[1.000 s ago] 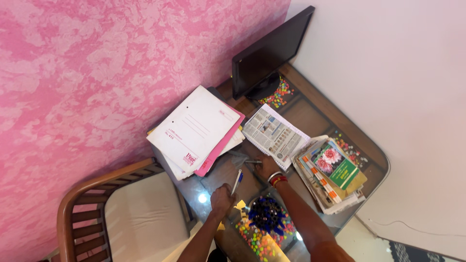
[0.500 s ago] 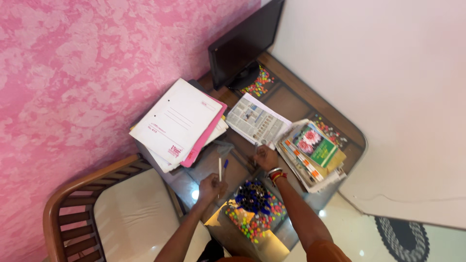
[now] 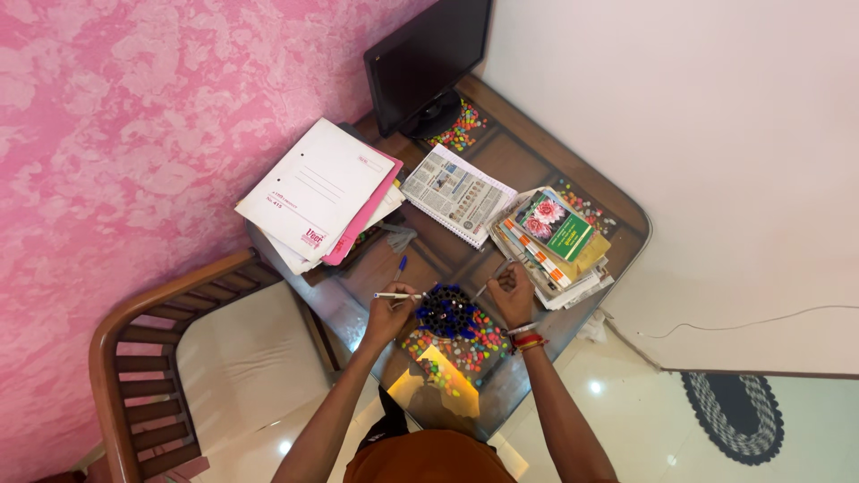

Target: The person organizes a cluttered desk by sorting and stacking various items. They handle notebooks, books, newspapers, and a pen holder, arranging them into neat piles on the glass surface.

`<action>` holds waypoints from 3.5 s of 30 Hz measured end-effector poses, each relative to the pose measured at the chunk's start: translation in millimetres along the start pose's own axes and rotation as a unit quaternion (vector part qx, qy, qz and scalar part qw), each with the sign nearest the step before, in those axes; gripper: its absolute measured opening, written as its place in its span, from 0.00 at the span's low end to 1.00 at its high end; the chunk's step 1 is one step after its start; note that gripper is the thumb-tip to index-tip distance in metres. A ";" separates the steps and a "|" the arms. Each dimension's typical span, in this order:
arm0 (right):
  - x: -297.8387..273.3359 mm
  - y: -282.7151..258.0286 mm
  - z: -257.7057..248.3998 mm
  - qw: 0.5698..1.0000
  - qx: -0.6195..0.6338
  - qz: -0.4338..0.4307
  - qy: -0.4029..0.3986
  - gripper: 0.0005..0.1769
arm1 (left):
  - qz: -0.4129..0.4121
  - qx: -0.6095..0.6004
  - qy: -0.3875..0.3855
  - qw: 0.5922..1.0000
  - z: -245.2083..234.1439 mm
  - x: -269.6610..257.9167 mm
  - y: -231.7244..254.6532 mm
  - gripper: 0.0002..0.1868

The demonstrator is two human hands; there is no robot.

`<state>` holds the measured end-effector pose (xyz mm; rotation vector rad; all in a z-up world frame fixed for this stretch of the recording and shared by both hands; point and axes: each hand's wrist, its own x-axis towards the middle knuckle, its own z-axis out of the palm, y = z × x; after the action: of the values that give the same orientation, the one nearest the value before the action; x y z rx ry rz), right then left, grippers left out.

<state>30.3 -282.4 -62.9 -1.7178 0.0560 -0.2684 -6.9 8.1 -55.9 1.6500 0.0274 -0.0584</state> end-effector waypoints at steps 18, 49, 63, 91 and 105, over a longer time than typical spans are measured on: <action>-62.4 -22.2 13.5 0.952 -0.235 -0.123 -0.150 0.19 | -0.013 0.196 0.030 0.980 22.8 -54.2 40.0 0.10; 52.6 18.0 101.6 0.972 -0.153 -0.024 -0.176 0.12 | -0.103 0.267 0.071 0.956 -45.3 21.6 -70.2 0.14; 39.1 22.4 54.3 0.982 -0.130 0.024 -0.136 0.10 | -0.038 0.230 0.073 0.970 -30.0 58.2 -54.9 0.10; -26.4 -57.1 56.3 0.932 -0.275 -0.032 -0.235 0.17 | 0.000 0.199 -0.016 0.980 -17.3 -17.3 7.9 0.16; -36.7 1.6 17.0 0.965 -0.227 -0.025 -0.129 0.29 | -0.032 0.145 -0.083 0.985 16.5 -9.1 -54.5 0.34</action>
<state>-1.6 -259.3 -72.2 -2.1997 -0.1273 -0.0656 -19.3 -3.8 -110.9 1.9295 -0.0584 -0.2591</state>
